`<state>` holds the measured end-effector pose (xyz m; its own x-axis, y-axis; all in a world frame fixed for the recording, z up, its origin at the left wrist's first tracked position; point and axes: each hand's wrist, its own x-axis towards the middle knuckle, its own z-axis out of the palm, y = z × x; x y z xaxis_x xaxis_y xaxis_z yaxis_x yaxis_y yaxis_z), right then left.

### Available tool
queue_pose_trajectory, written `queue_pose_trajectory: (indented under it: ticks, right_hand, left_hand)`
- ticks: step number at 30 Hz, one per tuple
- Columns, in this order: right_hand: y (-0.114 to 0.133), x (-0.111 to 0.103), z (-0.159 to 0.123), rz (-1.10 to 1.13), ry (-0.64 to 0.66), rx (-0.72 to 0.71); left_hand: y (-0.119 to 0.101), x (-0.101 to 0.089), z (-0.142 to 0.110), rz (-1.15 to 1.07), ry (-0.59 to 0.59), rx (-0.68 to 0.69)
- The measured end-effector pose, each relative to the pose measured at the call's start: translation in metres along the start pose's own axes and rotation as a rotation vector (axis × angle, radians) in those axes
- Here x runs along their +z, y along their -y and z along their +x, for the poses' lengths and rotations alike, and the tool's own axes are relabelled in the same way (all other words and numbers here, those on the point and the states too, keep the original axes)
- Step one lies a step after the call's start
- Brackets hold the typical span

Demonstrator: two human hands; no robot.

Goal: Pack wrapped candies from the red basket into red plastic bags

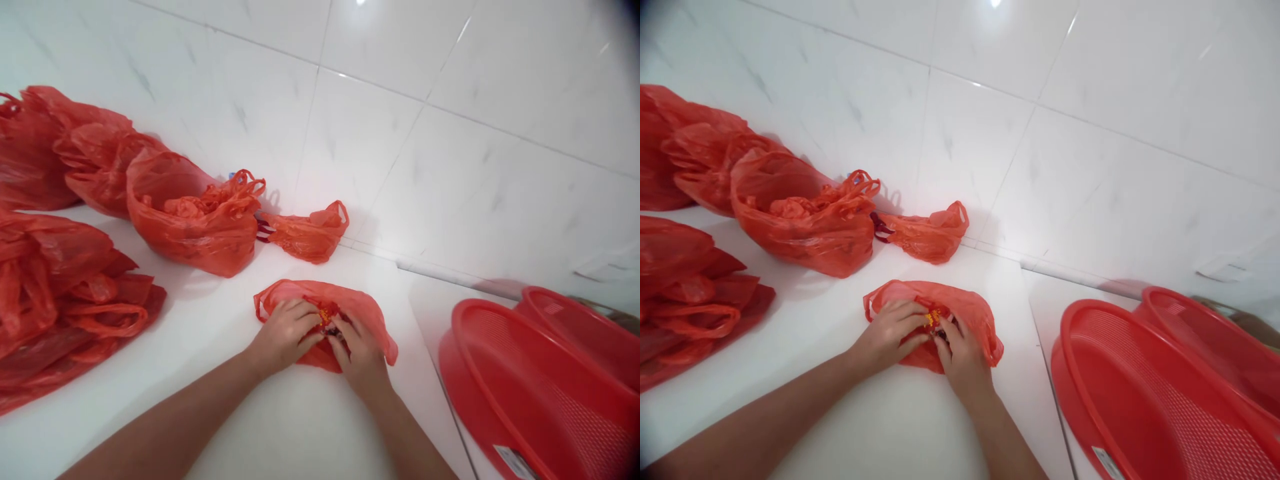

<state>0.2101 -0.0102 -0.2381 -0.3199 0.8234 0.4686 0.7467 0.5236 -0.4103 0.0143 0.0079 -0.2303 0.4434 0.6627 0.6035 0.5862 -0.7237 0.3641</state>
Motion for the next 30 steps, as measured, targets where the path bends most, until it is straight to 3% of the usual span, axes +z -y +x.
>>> queue_pose_trajectory:
  ticks: [3, 7, 11, 14, 18, 22, 25, 30]
  right_hand:
    - [0.004, -0.003, -0.015, -0.155, -0.082, -0.103]
    - [0.007, -0.007, -0.036, -0.305, -0.082, -0.167]
    - [0.012, -0.016, -0.054, -0.345, -0.089, -0.12]
    - [0.018, -0.028, -0.067, -0.293, -0.125, -0.069]
    - [0.029, -0.048, -0.086, -0.222, -0.213, 0.028]
    - [0.04, -0.061, -0.108, -0.161, -0.335, 0.102]
    - [0.045, -0.068, -0.119, -0.168, -0.412, 0.215]
    - [0.04, -0.076, -0.121, -0.066, -0.417, 0.436]
  left_hand:
    - [-0.007, -0.004, -0.014, 0.036, 0.091, 0.075]
    - [-0.014, -0.009, -0.032, 0.103, 0.135, 0.129]
    - [-0.02, -0.021, -0.045, 0.186, 0.134, 0.158]
    - [-0.019, -0.039, -0.056, 0.254, 0.069, 0.129]
    - [-0.008, -0.064, -0.076, 0.213, -0.071, -0.07]
    - [0.002, -0.075, -0.089, 0.022, -0.21, -0.454]
    - [0.003, -0.072, -0.086, -0.078, -0.164, -0.661]
    - [-0.005, -0.071, -0.065, -0.398, -0.013, -0.824]
